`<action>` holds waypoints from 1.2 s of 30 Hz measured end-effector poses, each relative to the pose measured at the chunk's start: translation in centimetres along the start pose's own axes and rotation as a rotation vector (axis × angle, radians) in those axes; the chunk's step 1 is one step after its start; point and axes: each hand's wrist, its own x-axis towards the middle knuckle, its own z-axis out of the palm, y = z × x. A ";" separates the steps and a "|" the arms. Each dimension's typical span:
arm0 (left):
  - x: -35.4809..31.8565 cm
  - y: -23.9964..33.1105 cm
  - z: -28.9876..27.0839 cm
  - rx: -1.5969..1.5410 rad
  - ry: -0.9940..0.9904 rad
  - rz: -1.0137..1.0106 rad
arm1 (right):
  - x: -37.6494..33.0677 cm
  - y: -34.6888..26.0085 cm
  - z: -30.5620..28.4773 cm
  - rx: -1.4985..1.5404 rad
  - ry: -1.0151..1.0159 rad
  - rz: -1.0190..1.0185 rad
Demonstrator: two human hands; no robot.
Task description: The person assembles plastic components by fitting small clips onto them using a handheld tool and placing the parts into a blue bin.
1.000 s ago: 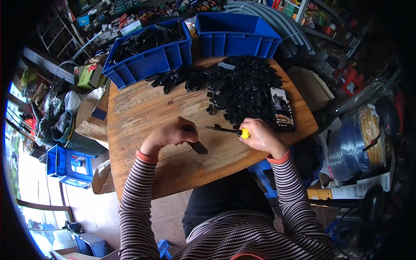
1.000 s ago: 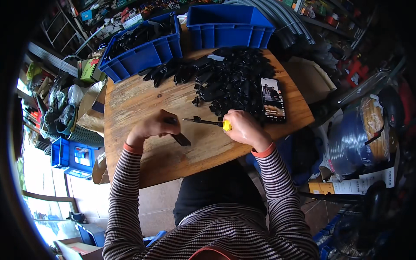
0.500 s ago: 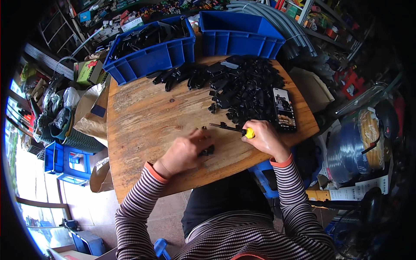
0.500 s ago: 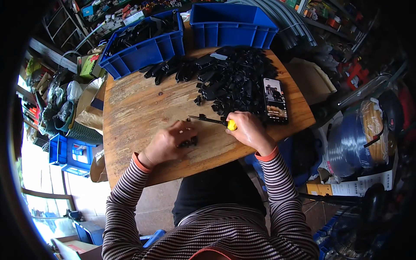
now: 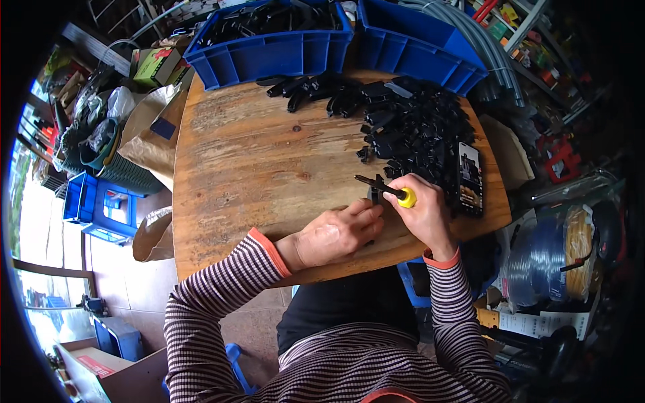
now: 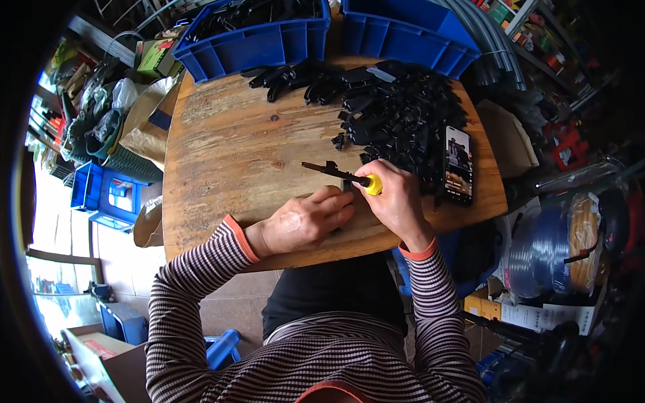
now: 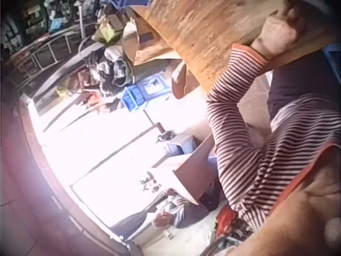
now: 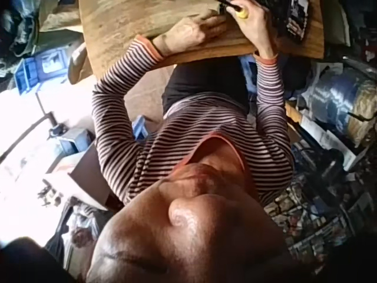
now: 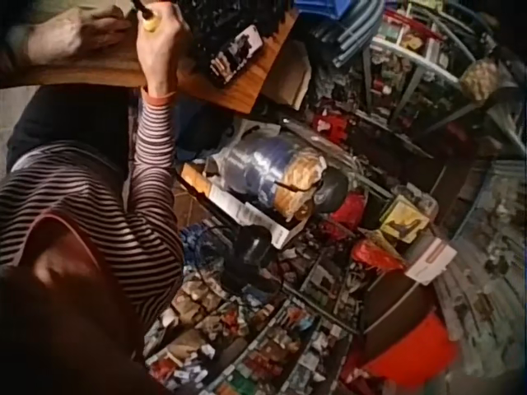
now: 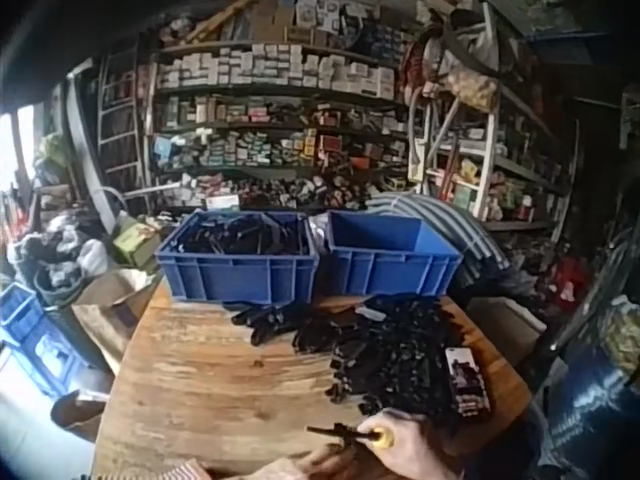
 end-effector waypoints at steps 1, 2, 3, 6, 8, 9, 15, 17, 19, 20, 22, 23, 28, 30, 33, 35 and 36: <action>0.0 -0.1 0.1 -0.003 0.002 -0.006 | 0.2 0.2 0.3 0.000 -0.007 0.000; 0.0 -0.2 0.3 -0.001 0.007 -0.003 | 0.4 0.4 0.5 -0.010 -0.016 -0.017; 0.0 -0.2 0.4 0.000 0.012 0.001 | 0.6 0.6 0.8 -0.020 -0.025 -0.033; -0.1 -0.3 0.7 -0.002 0.018 -0.005 | 0.9 0.9 1.1 -0.040 -0.047 -0.058; -0.1 -0.3 0.7 -0.003 0.024 -0.013 | 1.0 0.8 1.2 -0.068 -0.062 -0.077; -0.1 -0.3 0.7 -0.006 0.024 -0.016 | 1.0 0.8 1.2 -0.067 -0.066 -0.076; -0.1 -0.4 1.0 -0.143 0.052 -0.024 | 0.9 0.3 1.5 -0.211 -0.102 -0.150; -0.1 -0.4 1.1 -0.184 0.062 -0.015 | 0.8 0.2 1.4 -0.274 -0.105 -0.180; -0.1 -0.3 0.9 -0.242 0.001 -0.054 | 0.9 0.3 1.1 -0.221 -0.157 -0.181; -0.2 -0.3 0.8 -0.269 -0.029 -0.076 | 1.0 0.3 1.0 -0.194 -0.183 -0.183; -0.3 -0.3 0.7 -0.265 0.006 -0.071 | 1.7 0.3 0.2 -0.127 -0.206 -0.162; -0.4 -0.3 0.7 -0.261 0.041 -0.066 | 2.3 0.2 -0.3 -0.059 -0.229 -0.138; 0.4 0.0 0.4 -0.253 0.061 -0.056 | 4.8 -2.4 -0.9 0.763 0.372 -0.012; 0.2 0.3 0.5 -0.265 0.053 -0.049 | 4.3 -1.7 1.1 0.732 0.323 0.060; 0.4 -0.5 0.4 -0.251 0.050 -0.057 | 4.7 -0.4 2.3 0.692 0.203 0.169; 0.5 -0.5 0.3 -0.143 0.065 -0.057 | 4.0 -0.9 -1.2 0.586 0.352 0.154; 0.9 -0.5 0.3 -0.098 0.073 -0.035 | 3.2 -1.0 -2.8 0.517 0.443 0.150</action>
